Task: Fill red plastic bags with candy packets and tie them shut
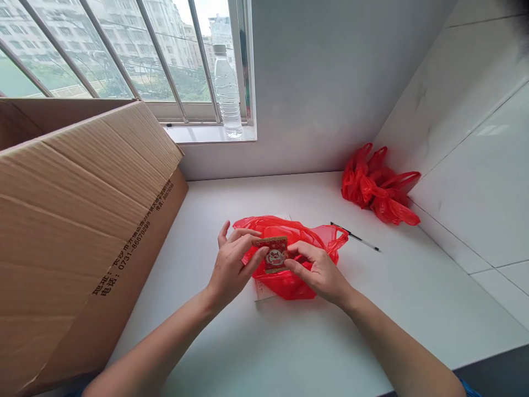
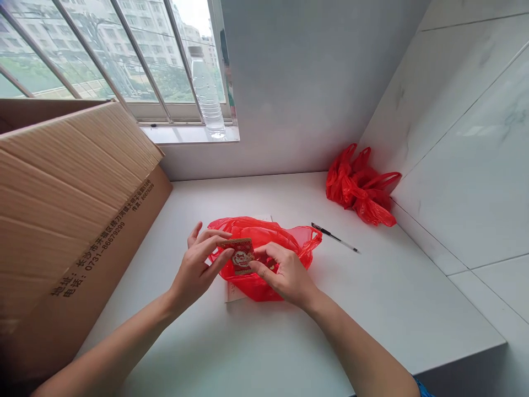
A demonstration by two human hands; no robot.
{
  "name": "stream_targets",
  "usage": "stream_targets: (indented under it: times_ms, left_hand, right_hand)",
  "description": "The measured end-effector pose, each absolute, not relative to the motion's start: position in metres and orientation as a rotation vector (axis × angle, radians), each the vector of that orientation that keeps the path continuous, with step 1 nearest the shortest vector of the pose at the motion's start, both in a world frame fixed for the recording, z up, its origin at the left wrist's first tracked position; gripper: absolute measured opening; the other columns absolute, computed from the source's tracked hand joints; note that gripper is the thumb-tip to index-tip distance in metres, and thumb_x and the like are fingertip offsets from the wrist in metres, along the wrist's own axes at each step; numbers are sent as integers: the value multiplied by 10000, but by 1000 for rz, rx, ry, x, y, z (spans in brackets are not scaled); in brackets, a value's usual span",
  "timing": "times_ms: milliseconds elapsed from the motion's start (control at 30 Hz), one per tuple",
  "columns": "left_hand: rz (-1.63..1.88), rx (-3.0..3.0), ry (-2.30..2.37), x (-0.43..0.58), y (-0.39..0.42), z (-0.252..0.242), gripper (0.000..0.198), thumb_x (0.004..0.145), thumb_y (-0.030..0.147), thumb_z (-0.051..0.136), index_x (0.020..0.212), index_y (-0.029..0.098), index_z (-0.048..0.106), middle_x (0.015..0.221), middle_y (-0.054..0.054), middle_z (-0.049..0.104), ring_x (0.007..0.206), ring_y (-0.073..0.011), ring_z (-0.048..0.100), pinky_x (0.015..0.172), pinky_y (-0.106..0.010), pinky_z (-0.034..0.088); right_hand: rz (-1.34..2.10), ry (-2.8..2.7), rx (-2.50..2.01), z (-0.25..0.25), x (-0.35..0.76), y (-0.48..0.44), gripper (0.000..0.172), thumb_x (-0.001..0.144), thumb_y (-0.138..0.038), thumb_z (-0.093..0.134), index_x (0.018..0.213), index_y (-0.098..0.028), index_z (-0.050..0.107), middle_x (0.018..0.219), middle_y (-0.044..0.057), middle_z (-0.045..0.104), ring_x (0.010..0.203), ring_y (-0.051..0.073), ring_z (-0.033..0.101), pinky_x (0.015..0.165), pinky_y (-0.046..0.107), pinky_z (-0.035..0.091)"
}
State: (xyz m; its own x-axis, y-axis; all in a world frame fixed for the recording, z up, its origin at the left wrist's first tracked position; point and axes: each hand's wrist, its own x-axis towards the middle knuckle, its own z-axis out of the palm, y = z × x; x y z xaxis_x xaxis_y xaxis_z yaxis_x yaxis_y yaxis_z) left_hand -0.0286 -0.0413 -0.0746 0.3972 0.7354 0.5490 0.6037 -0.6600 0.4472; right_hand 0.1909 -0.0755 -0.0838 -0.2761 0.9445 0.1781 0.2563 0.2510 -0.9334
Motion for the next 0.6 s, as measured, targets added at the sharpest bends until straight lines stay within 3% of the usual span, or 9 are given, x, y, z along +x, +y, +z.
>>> stream_targets:
  times_ms: [133, 300, 433, 600]
  left_hand:
    - [1058, 2542, 1155, -27, -43, -73, 209, 938, 360, 571, 784, 219, 570, 806, 38, 706, 869, -154, 654, 1234, -495, 94]
    - [900, 2397, 1188, -26, -44, -74, 242, 985, 411, 457, 906, 238, 606, 897, 25, 701, 882, -154, 627, 1222, -488, 109]
    - [875, 2245, 1177, -27, -42, -75, 295, 984, 381, 446, 757, 213, 531, 745, 44, 617, 743, -123, 568, 1217, -456, 164]
    - [882, 2132, 1151, -30, -35, -80, 281, 989, 369, 411, 773, 215, 503, 748, 44, 569, 735, -119, 534, 1220, -453, 168]
  right_hand:
    - [1227, -1575, -1122, -84, 185, -77, 231, 886, -428, 652, 993, -228, 699, 907, 25, 705, 819, 183, 642, 722, 314, 526]
    - [1443, -1148, -1011, -89, 189, -71, 365, 838, -456, 714, 1120, -227, 676, 1007, 45, 725, 847, 178, 674, 796, 326, 558]
    - [1579, -1122, -974, -91, 194, -67, 388, 821, -471, 734, 1099, -210, 666, 967, 51, 728, 800, 171, 686, 789, 330, 569]
    - [1530, -1180, -1004, -90, 197, -67, 333, 878, -507, 658, 988, -193, 671, 888, 32, 717, 755, 148, 678, 768, 302, 569]
